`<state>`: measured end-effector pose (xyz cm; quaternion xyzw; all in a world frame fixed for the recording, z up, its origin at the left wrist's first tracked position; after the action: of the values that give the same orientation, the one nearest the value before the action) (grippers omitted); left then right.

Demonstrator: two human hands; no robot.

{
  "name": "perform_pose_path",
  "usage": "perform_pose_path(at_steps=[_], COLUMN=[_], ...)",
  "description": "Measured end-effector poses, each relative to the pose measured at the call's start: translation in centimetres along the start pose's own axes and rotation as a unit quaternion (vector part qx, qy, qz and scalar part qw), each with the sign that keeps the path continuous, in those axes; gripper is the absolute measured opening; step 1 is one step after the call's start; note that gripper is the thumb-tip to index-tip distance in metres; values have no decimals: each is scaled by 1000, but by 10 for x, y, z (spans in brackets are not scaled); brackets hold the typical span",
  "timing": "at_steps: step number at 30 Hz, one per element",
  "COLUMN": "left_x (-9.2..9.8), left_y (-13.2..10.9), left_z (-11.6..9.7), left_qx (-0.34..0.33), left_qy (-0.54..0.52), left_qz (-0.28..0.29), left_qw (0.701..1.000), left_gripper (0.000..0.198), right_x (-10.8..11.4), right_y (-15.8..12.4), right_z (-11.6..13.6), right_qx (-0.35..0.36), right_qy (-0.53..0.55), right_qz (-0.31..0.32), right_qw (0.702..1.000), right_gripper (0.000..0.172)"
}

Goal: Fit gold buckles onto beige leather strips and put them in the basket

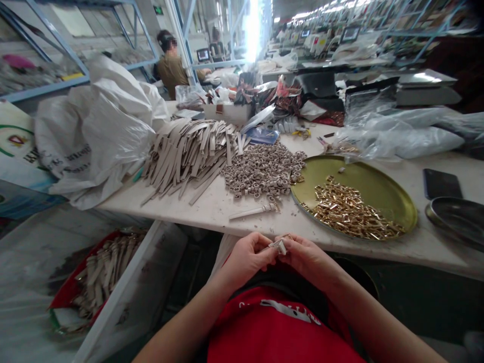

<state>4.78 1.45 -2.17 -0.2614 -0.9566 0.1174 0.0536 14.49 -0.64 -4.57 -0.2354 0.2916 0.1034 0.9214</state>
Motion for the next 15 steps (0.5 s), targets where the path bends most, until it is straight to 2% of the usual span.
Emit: perform_pose_path(at_steps=[7,12,15], left_x=[1,6,5], left_y=[7,13,17], left_z=[8,14,13], left_qx=[-4,8,7], left_qy=[37,100,97], left_qz=[0,-1,8], left_qw=[999,995,995], left_gripper=[29,20,21], right_x=[14,22,25], right_y=[4,9,11], right_z=[-2,-3,-3], right_qx=[17,-7,-15], right_qy=[-42,-32,-35], right_qz=[-54,-47,-54], right_qw=[998,998,998], right_gripper=[22,25,26])
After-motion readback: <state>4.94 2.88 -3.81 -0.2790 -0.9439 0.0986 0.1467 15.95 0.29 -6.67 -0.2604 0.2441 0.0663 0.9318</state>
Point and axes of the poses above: each hand's wrist, its own y-axis towards the middle knuckle, its own x-axis out of the back of the hand, z = x × y, the point moved 8 cm from there along y, towards the middle knuckle, and after that the axes turned 3 degrees about -x, right-handed, at the moved point
